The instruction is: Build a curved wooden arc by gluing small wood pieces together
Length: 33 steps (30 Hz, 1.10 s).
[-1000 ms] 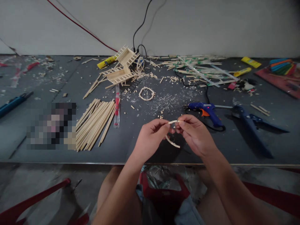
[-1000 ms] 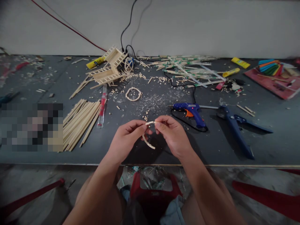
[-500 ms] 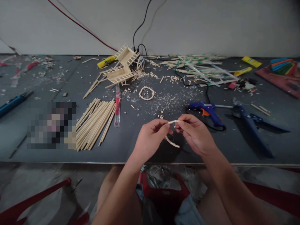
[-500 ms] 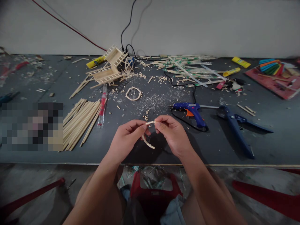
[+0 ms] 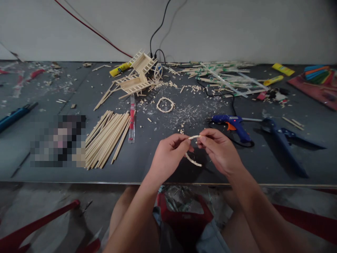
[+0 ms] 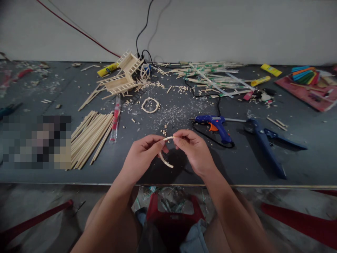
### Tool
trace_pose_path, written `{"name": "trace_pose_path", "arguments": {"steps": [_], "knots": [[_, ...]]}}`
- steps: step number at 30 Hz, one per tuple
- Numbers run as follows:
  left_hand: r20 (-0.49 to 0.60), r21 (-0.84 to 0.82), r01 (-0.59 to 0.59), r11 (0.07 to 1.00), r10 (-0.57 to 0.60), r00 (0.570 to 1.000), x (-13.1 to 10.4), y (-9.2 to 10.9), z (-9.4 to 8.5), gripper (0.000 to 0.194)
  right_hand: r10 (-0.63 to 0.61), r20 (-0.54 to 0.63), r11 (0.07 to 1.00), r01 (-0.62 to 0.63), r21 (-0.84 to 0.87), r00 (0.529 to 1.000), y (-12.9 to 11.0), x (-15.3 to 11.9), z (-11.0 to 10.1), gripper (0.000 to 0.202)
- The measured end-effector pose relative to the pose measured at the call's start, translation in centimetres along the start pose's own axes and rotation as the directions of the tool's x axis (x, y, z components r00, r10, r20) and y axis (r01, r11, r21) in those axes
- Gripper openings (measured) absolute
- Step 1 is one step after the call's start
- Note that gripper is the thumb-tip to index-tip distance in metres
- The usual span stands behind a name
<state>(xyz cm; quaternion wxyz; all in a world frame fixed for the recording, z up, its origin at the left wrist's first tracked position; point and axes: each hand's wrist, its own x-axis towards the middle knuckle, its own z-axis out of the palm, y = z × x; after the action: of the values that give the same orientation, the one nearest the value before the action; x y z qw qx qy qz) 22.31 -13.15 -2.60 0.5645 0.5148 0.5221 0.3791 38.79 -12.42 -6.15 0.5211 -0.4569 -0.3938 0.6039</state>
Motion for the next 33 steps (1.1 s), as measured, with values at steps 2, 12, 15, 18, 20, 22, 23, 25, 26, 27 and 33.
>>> {"name": "trace_pose_path", "arguments": {"steps": [2, 12, 15, 18, 20, 22, 23, 25, 26, 27, 33], "knots": [[-0.004, 0.006, -0.006, 1.0, 0.006, 1.0, -0.02, -0.02, 0.0, 0.017, -0.005, -0.002, 1.0, 0.005, -0.01, 1.0, 0.06, -0.03, -0.02, 0.013], [-0.01, -0.011, -0.007, 1.0, 0.007, 1.0, -0.03, 0.0, -0.03, 0.017, -0.023, 0.035, 0.999, 0.022, 0.031, 0.999, -0.06, -0.09, 0.03, 0.022], [-0.006, -0.012, 0.0, 1.0, 0.0, 1.0, -0.04, 0.12, -0.05, 0.017, -0.007, 0.011, 1.0, 0.007, -0.009, 1.0, -0.06, -0.13, -0.01, 0.019], [-0.001, -0.007, -0.001, 1.0, 0.001, 1.0, -0.06, 0.17, -0.07, 0.017, -0.012, -0.014, 0.999, 0.012, -0.049, 1.0, -0.01, -0.12, -0.07, 0.015], [0.001, -0.007, -0.003, 1.0, 0.003, 1.0, -0.08, 0.12, -0.06, 0.017, -0.022, -0.022, 0.998, 0.02, -0.058, 1.0, 0.0, -0.09, -0.09, 0.013], [0.002, -0.012, -0.007, 1.0, 0.007, 1.0, -0.1, 0.06, -0.04, 0.017, -0.024, -0.019, 0.999, 0.023, -0.048, 1.0, -0.02, -0.07, -0.09, 0.012], [0.002, -0.013, -0.008, 1.0, 0.008, 1.0, -0.1, 0.03, -0.03, 0.017, -0.022, -0.017, 0.999, 0.021, -0.041, 1.0, -0.03, -0.07, -0.08, 0.012], [0.001, -0.009, -0.007, 1.0, 0.007, 1.0, -0.11, 0.0, 0.0, 0.017, -0.017, -0.018, 0.999, 0.016, -0.032, 1.0, -0.04, -0.05, -0.07, 0.012], [-0.001, -0.003, -0.006, 1.0, 0.006, 1.0, -0.12, -0.01, 0.01, 0.017, -0.016, -0.02, 0.999, 0.016, -0.032, 1.0, -0.04, -0.05, -0.06, 0.013], [-0.004, 0.005, -0.007, 1.0, 0.007, 1.0, -0.13, -0.01, 0.01, 0.018, -0.017, -0.022, 0.999, 0.016, -0.035, 1.0, -0.03, -0.04, -0.06, 0.013], [-0.013, 0.035, -0.033, 0.999, 0.034, 0.999, -0.14, 0.01, 0.02, 0.017, -0.04, -0.018, 0.998, 0.039, -0.057, 0.999, 0.03, -0.08, -0.01, 0.014]]}}
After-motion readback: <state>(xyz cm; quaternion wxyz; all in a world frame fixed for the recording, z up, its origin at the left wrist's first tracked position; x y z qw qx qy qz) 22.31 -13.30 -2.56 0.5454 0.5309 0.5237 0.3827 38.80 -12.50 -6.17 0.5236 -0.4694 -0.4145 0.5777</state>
